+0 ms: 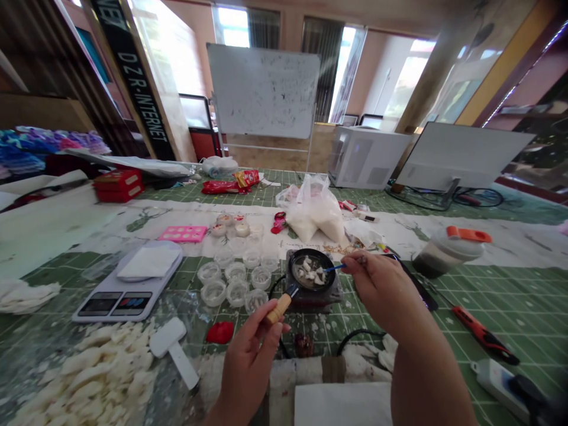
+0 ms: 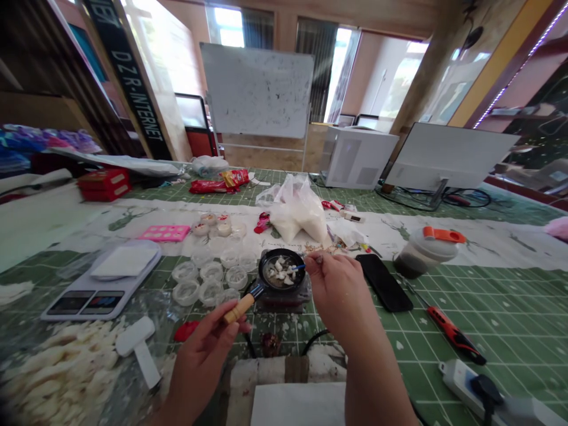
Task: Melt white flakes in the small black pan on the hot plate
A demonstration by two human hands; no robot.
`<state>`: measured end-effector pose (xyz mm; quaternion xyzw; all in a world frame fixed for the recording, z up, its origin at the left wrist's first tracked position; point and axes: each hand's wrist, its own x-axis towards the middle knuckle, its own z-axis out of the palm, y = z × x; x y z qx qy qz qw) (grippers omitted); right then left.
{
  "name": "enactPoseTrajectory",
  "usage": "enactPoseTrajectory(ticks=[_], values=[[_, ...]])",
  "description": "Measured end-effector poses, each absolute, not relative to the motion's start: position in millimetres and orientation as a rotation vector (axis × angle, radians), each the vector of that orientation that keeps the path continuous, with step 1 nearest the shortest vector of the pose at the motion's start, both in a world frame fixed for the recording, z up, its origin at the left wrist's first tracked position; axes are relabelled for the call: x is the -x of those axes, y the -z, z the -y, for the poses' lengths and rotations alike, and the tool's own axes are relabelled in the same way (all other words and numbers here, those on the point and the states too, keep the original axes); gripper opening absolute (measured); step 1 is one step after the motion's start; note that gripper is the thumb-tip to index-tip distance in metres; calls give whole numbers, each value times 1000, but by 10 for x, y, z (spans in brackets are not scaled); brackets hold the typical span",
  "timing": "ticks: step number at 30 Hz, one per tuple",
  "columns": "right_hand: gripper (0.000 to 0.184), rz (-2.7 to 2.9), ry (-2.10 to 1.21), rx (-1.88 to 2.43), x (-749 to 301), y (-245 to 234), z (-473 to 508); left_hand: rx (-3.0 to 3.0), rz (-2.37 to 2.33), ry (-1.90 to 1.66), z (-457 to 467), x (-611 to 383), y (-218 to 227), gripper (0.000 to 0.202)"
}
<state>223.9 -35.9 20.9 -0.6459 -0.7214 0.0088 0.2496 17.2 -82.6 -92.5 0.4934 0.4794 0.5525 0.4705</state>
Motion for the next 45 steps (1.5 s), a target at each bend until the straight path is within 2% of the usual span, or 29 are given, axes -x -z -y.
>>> enactPoseTrajectory(ticks=[13,41,45], values=[[24,1979,-68,1595,-2130,-187,359,-1174,-1166,-1354,836,-174,925,37],[25,2029,-87,1676,-2106,-185,330,-1165,-1174,-1345,830,-188,900,38],[25,1967,-118,1585,-2080,-181,344,-1178,-1169,-1330,834,-179,917,38]])
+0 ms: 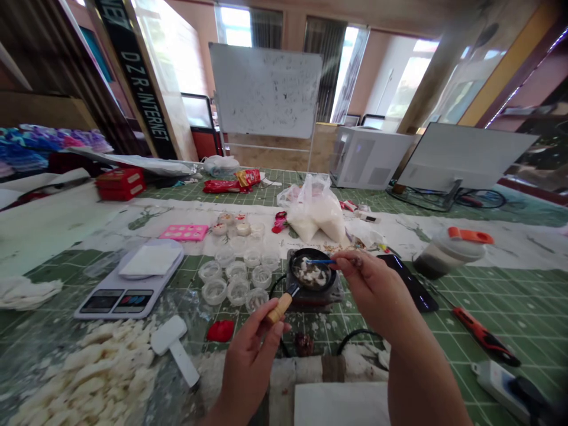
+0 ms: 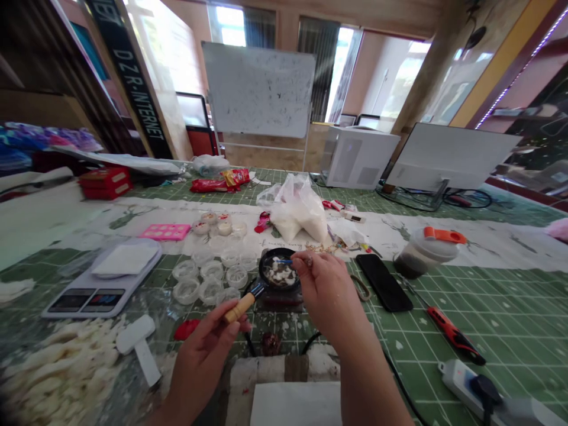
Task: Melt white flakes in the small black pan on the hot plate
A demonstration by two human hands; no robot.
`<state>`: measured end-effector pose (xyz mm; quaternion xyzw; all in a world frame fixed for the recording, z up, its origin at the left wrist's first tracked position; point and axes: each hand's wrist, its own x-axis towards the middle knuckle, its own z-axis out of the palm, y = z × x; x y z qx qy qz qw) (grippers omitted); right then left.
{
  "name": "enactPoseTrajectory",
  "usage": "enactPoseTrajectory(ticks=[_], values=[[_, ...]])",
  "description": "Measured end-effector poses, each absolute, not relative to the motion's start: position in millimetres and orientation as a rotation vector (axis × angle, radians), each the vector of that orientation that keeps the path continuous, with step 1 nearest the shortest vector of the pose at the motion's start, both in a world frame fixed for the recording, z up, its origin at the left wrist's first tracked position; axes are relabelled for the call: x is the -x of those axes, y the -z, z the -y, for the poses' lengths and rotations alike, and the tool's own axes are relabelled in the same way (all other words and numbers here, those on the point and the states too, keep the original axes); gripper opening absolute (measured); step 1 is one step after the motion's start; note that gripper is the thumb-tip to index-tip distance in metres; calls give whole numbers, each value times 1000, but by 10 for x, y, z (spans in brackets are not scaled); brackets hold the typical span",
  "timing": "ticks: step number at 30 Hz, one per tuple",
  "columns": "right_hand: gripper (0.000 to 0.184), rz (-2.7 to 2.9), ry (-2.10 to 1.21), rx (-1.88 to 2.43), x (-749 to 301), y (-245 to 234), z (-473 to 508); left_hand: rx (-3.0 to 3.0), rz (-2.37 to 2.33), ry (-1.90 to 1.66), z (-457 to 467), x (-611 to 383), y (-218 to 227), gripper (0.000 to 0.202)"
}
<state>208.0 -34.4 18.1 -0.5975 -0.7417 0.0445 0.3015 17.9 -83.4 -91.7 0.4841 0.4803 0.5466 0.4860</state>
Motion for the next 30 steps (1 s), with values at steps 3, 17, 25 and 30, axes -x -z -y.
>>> enactPoseTrajectory(ticks=[3,17,25,30], values=[[25,2011,-165,1582,-2068,-169,343,-1179,-1175,-1331,839,-176,917,38],[26,1974,-22,1635,-2127,-190,335,-1185,-1182,-1348,843,-178,904,38],[25,1999,-37,1608,-2152,-207,401,-1179,-1186,-1351,850,-183,879,38],[25,2024,-18,1628,-2153,-212,408,-1180,-1184,-1349,842,-186,883,39]])
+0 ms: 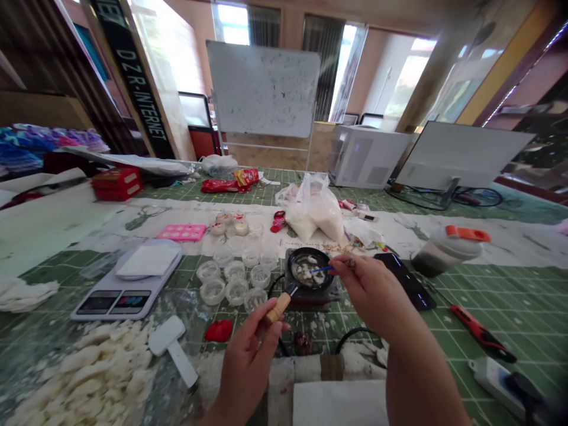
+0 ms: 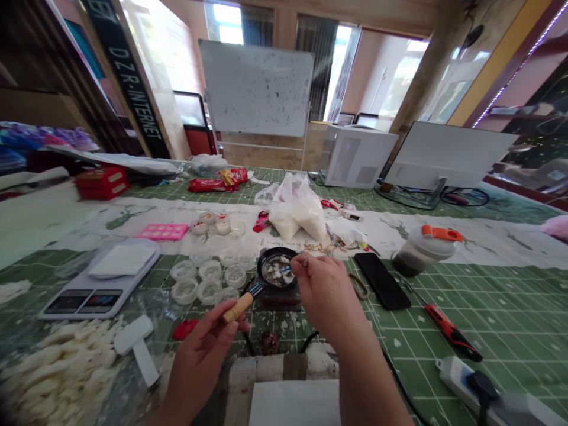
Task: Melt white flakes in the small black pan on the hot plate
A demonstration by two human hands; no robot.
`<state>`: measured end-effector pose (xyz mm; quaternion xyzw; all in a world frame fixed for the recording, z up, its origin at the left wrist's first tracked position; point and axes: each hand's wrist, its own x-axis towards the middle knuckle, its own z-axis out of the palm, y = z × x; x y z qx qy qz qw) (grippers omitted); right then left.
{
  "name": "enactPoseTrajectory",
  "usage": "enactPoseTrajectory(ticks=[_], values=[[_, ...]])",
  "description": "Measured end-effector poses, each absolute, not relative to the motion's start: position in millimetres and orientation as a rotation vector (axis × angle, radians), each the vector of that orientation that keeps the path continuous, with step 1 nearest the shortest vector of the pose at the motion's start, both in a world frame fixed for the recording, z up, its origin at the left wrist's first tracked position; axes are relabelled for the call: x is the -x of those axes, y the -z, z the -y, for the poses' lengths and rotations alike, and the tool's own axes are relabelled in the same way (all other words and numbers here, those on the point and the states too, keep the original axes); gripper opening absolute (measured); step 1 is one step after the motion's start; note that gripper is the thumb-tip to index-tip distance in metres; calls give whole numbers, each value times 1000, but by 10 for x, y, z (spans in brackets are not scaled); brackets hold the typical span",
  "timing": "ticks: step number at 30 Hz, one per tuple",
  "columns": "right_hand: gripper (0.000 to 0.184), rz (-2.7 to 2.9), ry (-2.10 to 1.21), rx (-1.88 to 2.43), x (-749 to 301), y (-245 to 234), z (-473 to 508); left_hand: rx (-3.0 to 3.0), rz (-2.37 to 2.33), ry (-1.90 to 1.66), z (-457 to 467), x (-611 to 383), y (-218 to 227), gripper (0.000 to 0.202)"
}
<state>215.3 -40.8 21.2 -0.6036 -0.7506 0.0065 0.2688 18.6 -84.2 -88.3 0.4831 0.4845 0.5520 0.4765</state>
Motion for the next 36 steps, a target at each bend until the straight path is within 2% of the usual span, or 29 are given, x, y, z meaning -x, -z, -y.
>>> enactPoseTrajectory(ticks=[15,22,36], values=[[26,1979,30,1753,-2190,-217,371,-1201,-1193,-1307,846,-164,928,40],[25,2038,25,1589,-2144,-207,403,-1204,-1185,-1315,833,-175,925,38],[24,1948,15,1598,-2132,-183,372,-1202,-1180,-1324,842,-178,921,37]])
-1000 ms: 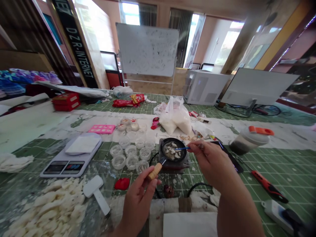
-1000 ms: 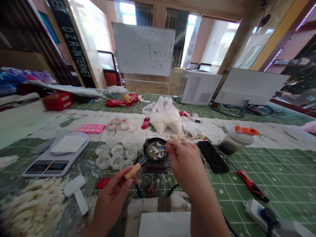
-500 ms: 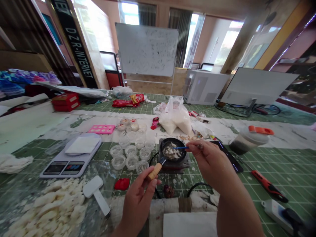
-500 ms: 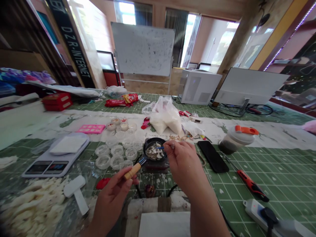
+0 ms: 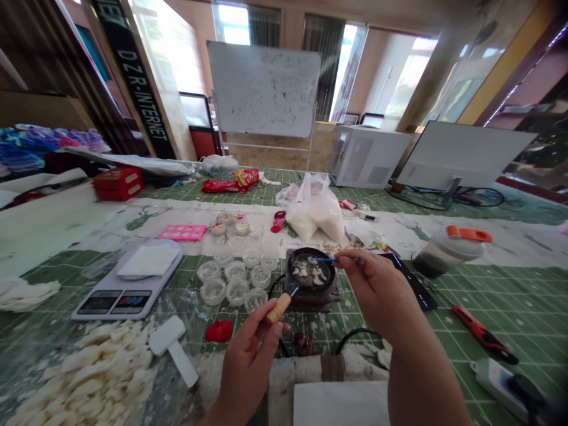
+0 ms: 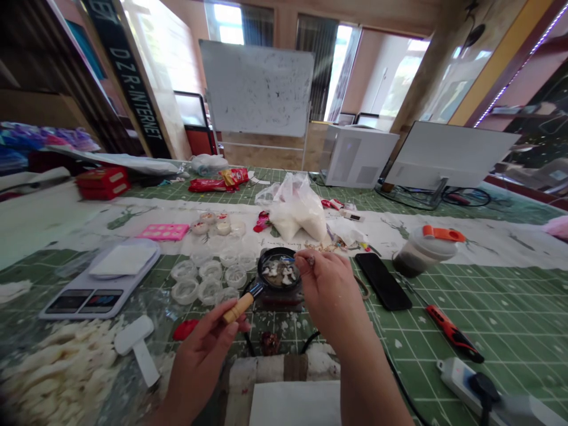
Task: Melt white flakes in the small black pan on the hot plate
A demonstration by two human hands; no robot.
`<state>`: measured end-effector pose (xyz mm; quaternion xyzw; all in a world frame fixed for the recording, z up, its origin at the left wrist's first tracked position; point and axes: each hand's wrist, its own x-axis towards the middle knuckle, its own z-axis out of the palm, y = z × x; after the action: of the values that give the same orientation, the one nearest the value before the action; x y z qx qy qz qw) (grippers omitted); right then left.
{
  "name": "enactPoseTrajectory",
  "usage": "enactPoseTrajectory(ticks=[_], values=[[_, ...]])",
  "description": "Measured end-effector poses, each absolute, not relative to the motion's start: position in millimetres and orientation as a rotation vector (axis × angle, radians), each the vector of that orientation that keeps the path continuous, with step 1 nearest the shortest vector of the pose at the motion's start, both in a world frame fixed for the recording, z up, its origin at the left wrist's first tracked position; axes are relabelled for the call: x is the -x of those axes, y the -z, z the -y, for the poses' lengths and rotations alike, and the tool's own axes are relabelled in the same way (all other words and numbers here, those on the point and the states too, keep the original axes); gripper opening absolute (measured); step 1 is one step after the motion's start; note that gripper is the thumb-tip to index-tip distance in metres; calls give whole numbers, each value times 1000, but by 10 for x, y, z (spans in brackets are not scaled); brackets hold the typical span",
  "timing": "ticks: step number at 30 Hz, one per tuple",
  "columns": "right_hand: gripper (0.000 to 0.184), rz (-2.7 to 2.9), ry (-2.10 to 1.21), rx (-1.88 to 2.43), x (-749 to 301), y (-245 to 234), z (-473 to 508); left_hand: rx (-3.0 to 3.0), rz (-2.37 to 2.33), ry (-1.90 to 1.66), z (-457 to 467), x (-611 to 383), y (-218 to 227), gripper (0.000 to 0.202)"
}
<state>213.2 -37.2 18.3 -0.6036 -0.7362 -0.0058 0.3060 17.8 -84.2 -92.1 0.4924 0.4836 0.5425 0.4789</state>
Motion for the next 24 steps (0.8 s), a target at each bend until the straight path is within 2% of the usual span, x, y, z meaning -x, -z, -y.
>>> enactPoseTrajectory(ticks=[24], values=[[25,1951,-27,1725,-2179,-206,348,-1196,-1167,-1337,836,-181,926,37]])
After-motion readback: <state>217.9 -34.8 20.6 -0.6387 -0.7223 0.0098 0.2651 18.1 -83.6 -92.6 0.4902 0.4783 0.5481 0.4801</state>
